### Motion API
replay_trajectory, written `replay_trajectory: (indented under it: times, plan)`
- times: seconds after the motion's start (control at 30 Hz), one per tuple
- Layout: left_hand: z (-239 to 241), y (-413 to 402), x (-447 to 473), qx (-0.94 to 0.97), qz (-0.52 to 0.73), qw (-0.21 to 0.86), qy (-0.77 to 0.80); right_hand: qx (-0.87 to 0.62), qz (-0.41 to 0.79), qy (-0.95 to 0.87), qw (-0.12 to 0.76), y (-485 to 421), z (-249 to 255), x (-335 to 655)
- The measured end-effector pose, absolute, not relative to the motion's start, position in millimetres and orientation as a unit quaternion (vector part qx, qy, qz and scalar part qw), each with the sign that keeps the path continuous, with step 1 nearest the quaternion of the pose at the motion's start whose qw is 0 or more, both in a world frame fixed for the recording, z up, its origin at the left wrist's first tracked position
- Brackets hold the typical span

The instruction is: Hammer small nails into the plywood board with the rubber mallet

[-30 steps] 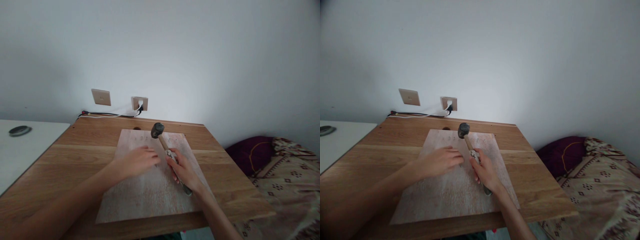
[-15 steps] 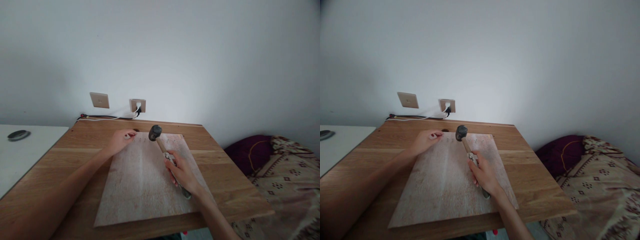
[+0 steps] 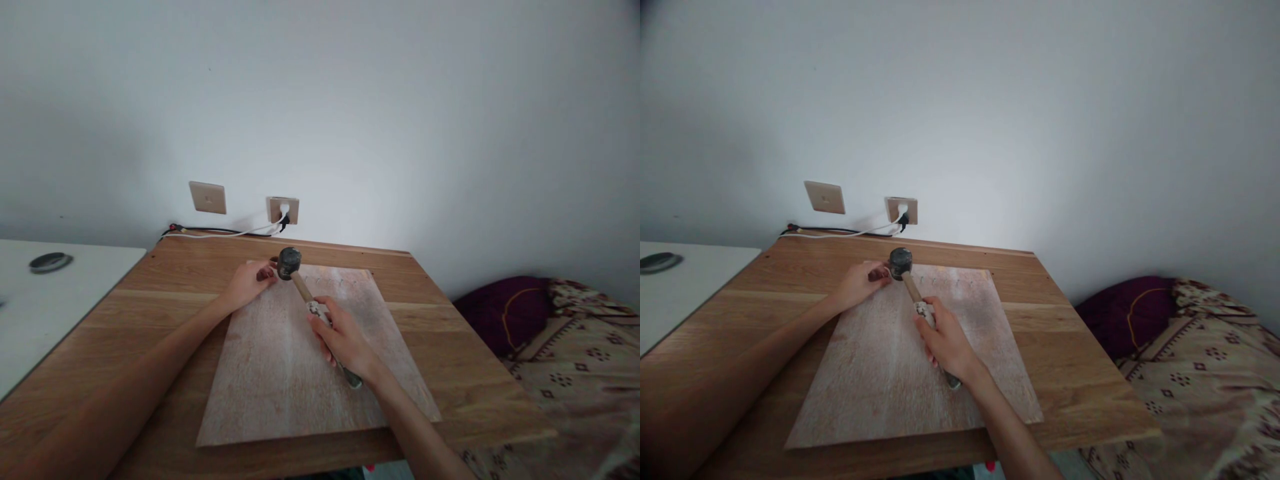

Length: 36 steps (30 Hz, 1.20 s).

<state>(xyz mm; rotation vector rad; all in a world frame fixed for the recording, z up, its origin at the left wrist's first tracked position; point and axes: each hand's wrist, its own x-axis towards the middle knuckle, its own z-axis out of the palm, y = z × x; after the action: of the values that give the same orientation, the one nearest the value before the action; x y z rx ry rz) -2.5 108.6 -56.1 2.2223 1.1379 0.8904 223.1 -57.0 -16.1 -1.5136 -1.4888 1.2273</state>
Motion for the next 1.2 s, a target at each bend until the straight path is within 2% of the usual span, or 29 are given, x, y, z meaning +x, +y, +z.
replay_trajectory:
  times: [0.47,0.8,0.9,1.03,1.1,1.2]
  plan:
    - [-58.8,109.5,-4.4,0.803,0.335,0.253,0.424,-0.591,0.461,-0.588,0.305,-50.8,-14.3,213.3]
    - [-57.4,106.6,-3.1,0.801,0.334,0.274,0.415,-0.546,0.574,-0.376,0.481,-124.1,-19.5,237.7]
    - [-58.2,108.3,-3.6,0.801,0.329,0.272,0.419,-0.569,0.555,-0.319,0.516,-142.7,-27.2,244.2]
    - [-57.2,110.0,-4.3,0.803,0.323,0.267,0.425,-0.592,0.49,-0.332,0.546,-142.1,-34.1,244.7]
    - [-54.1,108.2,-3.7,0.808,0.308,0.258,0.431,-0.591,0.487,-0.364,0.53,-136.3,-35.0,243.4]
    - [-46.6,97.5,-4.4,0.821,0.283,0.199,0.455,-0.6,0.511,-0.44,0.43,-128.0,-33.6,241.8]
